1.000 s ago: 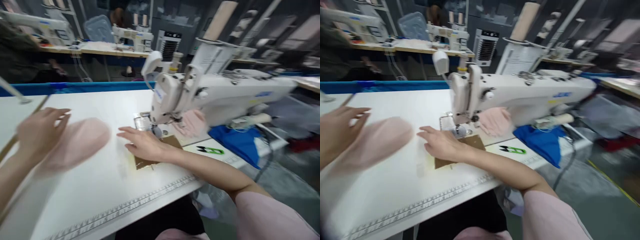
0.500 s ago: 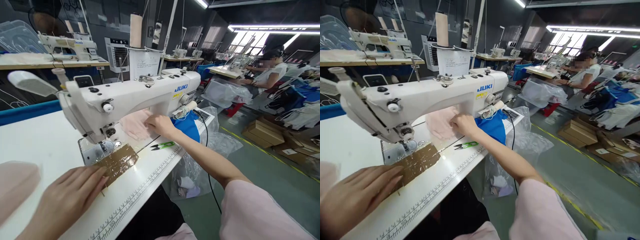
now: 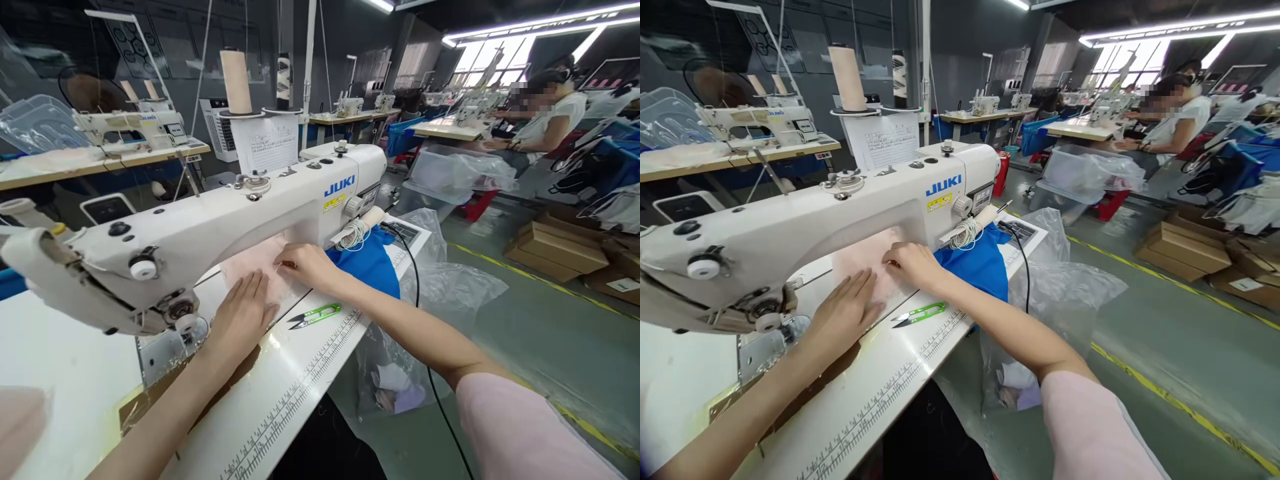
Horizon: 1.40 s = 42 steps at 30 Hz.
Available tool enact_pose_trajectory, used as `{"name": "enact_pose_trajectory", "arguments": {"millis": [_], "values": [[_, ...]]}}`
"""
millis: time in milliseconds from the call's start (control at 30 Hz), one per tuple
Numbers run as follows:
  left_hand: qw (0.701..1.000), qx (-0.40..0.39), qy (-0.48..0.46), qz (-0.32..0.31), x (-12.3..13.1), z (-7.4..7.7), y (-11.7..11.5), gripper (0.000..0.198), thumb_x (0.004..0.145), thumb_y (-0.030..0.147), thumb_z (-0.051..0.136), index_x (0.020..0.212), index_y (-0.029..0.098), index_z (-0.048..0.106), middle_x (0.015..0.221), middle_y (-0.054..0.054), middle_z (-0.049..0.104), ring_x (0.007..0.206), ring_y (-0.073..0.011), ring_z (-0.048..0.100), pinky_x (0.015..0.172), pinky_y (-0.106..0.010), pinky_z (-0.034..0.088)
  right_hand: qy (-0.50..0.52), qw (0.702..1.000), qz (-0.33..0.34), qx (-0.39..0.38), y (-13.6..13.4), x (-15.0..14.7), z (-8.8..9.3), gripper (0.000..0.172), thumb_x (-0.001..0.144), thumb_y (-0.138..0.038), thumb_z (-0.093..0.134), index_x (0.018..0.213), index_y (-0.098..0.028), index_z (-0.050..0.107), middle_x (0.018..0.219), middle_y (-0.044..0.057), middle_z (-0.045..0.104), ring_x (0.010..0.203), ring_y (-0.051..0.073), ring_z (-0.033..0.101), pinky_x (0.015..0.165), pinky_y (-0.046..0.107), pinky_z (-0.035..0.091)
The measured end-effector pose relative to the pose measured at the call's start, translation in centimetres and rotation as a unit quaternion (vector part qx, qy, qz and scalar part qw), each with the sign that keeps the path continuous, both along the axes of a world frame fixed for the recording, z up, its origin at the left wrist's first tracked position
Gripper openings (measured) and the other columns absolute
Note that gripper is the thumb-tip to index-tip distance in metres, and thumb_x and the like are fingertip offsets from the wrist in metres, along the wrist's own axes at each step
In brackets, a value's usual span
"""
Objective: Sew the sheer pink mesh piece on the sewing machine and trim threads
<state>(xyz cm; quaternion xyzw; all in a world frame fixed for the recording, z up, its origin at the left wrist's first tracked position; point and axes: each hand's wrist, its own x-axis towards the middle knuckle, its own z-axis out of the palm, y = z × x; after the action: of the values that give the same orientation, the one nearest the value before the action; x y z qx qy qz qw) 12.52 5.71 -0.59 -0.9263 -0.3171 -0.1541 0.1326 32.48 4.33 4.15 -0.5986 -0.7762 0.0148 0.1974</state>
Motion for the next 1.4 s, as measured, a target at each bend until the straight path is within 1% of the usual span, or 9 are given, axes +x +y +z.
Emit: {"name": "enact_pose_trajectory", "arguments": {"millis": [167, 300, 467, 633, 800, 933, 1067, 1233, 1400], "values": [[0.999, 0.021, -0.020, -0.020, -0.1, 0.1, -0.2, 0.055, 0.098, 0.035, 0.034, 0.132, -0.003, 0.052, 0.138, -0.025, 0.054, 0.127, -0.0341, 0.055, 0.109, -0.049, 0.042, -0.010, 1.000, 0.008, 0.008, -3.5, 2.0, -0.2, 0.021, 0.095, -0.022, 0.054, 0.109, -0.022, 0.070, 0.112, 0.003, 0.070, 0.099, 0.016, 0.063, 0.068, 0.024, 0.041], [0.995, 0.057, -0.067, -0.057, 0.4, 1.0, -1.1, 0.050, 0.099, 0.033, 0.033, 0.127, 0.001, 0.058, 0.132, -0.023, 0.060, 0.121, -0.0333, 0.059, 0.105, -0.049, 0.044, -0.023, 0.997, -0.072, 0.020, -7.2, 5.1, -1.3, 0.023, 0.092, -0.021, 0.059, 0.112, -0.018, 0.069, 0.111, 0.009, 0.070, 0.104, 0.023, 0.061, 0.082, 0.032, 0.043], [0.990, -0.022, -0.068, -0.122, 3.6, 2.2, -2.6, 0.039, 0.099, 0.033, 0.038, 0.107, 0.014, 0.071, 0.113, -0.013, 0.072, 0.103, -0.0296, 0.067, 0.091, -0.045, 0.052, 0.003, 0.988, -0.152, 0.026, -9.6, 9.1, -2.7, 0.019, 0.088, -0.028, 0.067, 0.104, -0.019, 0.073, 0.110, 0.008, 0.070, 0.095, 0.022, 0.063, 0.074, 0.030, 0.045], [0.981, -0.132, -0.038, -0.138, 9.0, 3.2, -3.7, 0.036, 0.098, 0.032, 0.039, 0.098, 0.020, 0.073, 0.106, -0.007, 0.074, 0.095, -0.0258, 0.069, 0.083, -0.040, 0.054, 0.043, 0.986, -0.155, 0.037, -9.1, 11.7, -3.2, 0.016, 0.095, -0.022, 0.057, 0.095, -0.020, 0.073, 0.100, 0.002, 0.072, 0.089, 0.012, 0.064, 0.075, 0.023, 0.046], [0.977, -0.167, -0.018, -0.133, 12.8, 3.8, -4.0, 0.031, 0.097, 0.026, 0.041, 0.102, 0.023, 0.071, 0.105, -0.003, 0.074, 0.089, -0.0197, 0.070, 0.072, -0.030, 0.054, 0.027, 0.978, -0.196, 0.064, -8.3, 14.0, -3.8, 0.022, 0.096, -0.024, 0.054, 0.108, -0.017, 0.072, 0.111, 0.008, 0.070, 0.101, 0.021, 0.058, 0.089, 0.035, 0.045], [0.983, -0.155, -0.034, -0.093, 14.7, 3.5, -3.4, 0.031, 0.096, 0.030, 0.044, 0.115, 0.016, 0.064, 0.121, -0.012, 0.066, 0.107, -0.0259, 0.064, 0.086, -0.036, 0.052, 0.010, 0.965, -0.252, 0.072, -8.2, 15.9, -4.5, 0.029, 0.098, -0.026, 0.050, 0.113, -0.013, 0.070, 0.119, 0.013, 0.067, 0.108, 0.026, 0.053, 0.096, 0.042, 0.042], [0.988, -0.142, -0.038, -0.045, 16.7, 2.5, -2.6, 0.050, 0.090, 0.042, 0.054, 0.124, 0.006, 0.054, 0.122, -0.023, 0.061, 0.113, -0.0357, 0.058, 0.089, -0.046, 0.050, 0.003, 0.952, -0.298, 0.067, -7.7, 17.6, -5.0, 0.034, 0.100, -0.028, 0.045, 0.113, -0.010, 0.070, 0.120, 0.013, 0.067, 0.109, 0.027, 0.053, 0.097, 0.042, 0.042], [0.987, -0.149, -0.040, -0.035, 18.8, 1.6, -2.2, 0.051, 0.090, 0.037, 0.055, 0.129, 0.005, 0.047, 0.121, -0.022, 0.061, 0.113, -0.0341, 0.059, 0.091, -0.044, 0.048, -0.007, 0.946, -0.319, 0.062, -7.0, 18.4, -4.9, 0.036, 0.101, -0.031, 0.042, 0.110, -0.011, 0.071, 0.119, 0.013, 0.066, 0.107, 0.025, 0.054, 0.095, 0.040, 0.042], [0.986, -0.160, -0.048, -0.025, 18.1, 3.3, -2.9, 0.051, 0.086, 0.033, 0.059, 0.129, 0.010, 0.045, 0.124, -0.018, 0.058, 0.111, -0.0318, 0.061, 0.086, -0.040, 0.049, -0.001, 0.944, -0.323, 0.062, -6.4, 18.5, -4.8, 0.034, 0.100, -0.030, 0.045, 0.106, -0.011, 0.073, 0.118, 0.015, 0.065, 0.107, 0.027, 0.054, 0.093, 0.041, 0.043]]}}
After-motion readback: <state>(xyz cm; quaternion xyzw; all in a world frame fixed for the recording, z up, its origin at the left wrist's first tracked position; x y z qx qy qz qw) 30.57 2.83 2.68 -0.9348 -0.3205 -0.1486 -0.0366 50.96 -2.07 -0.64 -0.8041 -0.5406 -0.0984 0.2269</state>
